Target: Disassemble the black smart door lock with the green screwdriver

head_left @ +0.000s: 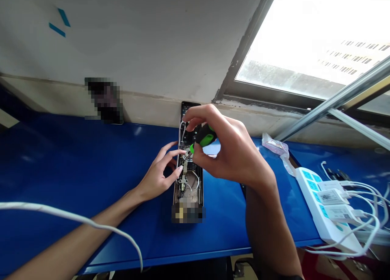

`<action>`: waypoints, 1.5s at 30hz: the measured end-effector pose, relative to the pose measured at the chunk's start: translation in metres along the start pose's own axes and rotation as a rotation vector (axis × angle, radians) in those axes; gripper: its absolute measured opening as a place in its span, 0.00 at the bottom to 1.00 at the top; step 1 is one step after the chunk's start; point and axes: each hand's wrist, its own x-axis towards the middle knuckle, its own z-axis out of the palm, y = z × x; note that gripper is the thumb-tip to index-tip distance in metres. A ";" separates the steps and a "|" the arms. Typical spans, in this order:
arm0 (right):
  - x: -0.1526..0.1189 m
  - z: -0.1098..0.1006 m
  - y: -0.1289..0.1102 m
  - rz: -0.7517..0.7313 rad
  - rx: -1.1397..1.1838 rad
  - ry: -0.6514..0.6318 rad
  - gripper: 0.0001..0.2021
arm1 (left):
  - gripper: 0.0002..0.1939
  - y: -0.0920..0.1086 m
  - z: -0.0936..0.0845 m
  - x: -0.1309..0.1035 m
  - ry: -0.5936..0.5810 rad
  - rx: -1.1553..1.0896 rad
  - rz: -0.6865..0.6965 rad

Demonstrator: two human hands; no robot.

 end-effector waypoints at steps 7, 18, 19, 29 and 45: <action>-0.001 0.000 0.004 -0.010 -0.083 0.031 0.12 | 0.21 -0.002 0.000 0.000 0.007 0.043 -0.001; 0.000 0.001 0.002 0.009 -0.025 0.013 0.14 | 0.20 0.001 -0.003 0.000 -0.002 0.033 -0.003; 0.000 0.001 0.003 0.004 -0.047 0.027 0.10 | 0.20 0.001 -0.002 0.000 -0.001 0.033 -0.004; -0.001 0.000 0.003 -0.011 -0.002 0.040 0.28 | 0.19 0.002 -0.002 0.001 0.005 0.035 0.010; -0.001 0.000 0.004 -0.022 -0.020 0.040 0.17 | 0.19 0.002 -0.002 0.001 0.000 0.054 0.006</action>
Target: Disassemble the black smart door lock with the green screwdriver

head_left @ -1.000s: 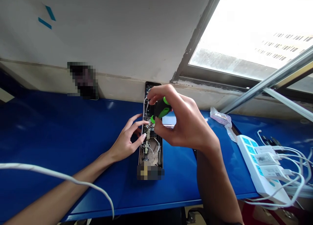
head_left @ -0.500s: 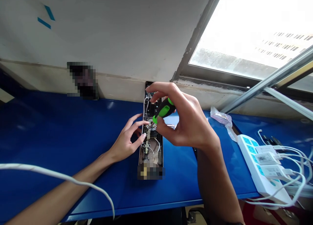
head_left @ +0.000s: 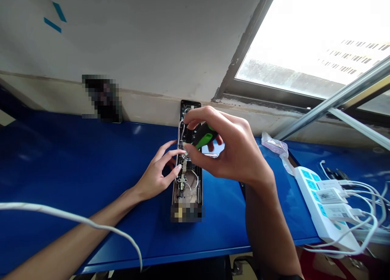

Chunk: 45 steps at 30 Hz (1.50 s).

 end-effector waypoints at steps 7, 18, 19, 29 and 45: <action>0.001 0.001 0.001 0.009 0.004 0.020 0.18 | 0.17 0.001 0.000 -0.001 0.008 0.003 -0.002; 0.001 0.002 0.002 0.010 -0.033 0.030 0.12 | 0.18 -0.001 0.000 -0.001 0.010 0.030 0.020; 0.001 0.002 0.001 0.017 -0.024 0.027 0.15 | 0.18 -0.001 0.000 -0.001 0.012 0.031 0.026; 0.001 -0.002 0.001 0.058 -0.008 0.034 0.16 | 0.17 -0.002 0.000 -0.002 0.037 0.125 0.050; -0.003 -0.016 -0.001 0.106 0.024 0.058 0.19 | 0.06 -0.001 0.002 0.001 0.197 0.187 0.235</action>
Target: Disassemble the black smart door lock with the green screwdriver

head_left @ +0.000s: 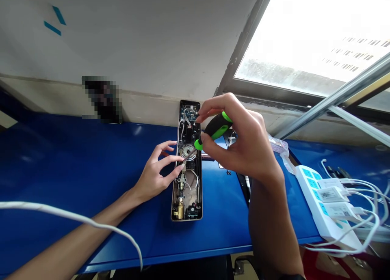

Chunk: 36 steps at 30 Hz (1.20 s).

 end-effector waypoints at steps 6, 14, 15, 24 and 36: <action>-0.002 -0.011 0.002 0.016 -0.012 -0.018 0.18 | 0.04 0.005 -0.001 0.001 0.035 0.043 0.012; -0.021 -0.057 0.020 0.191 -0.190 -0.254 0.16 | 0.05 0.033 0.000 0.021 -0.099 0.057 0.230; -0.025 -0.062 0.024 0.250 -0.214 -0.299 0.16 | 0.05 0.037 0.002 0.028 -0.161 0.046 0.270; -0.047 -0.086 0.048 0.553 -0.357 -0.438 0.17 | 0.08 0.070 0.070 0.103 -0.769 0.423 0.405; -0.062 -0.099 0.054 0.489 -0.299 -0.378 0.16 | 0.08 0.071 0.103 0.106 -0.868 0.441 0.406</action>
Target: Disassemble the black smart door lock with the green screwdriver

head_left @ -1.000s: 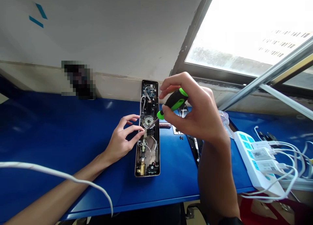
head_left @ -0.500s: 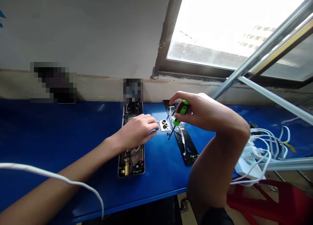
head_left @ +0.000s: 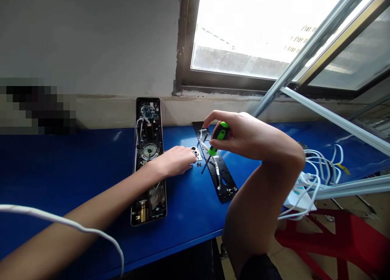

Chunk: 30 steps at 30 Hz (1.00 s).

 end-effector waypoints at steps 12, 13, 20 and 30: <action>0.011 -0.001 -0.050 -0.337 0.144 0.111 0.14 | 0.14 -0.039 0.005 -0.132 0.705 -0.123 -0.183; 0.014 0.001 -0.055 -0.361 0.157 0.134 0.13 | 0.15 -0.042 0.011 -0.141 0.724 -0.119 -0.229; 0.037 0.030 -0.093 -0.474 0.166 0.238 0.10 | 0.15 -0.038 0.038 -0.161 0.731 -0.303 -0.370; 0.047 0.056 -0.120 -0.535 0.138 0.233 0.16 | 0.11 -0.032 0.038 -0.165 0.764 -0.519 -0.422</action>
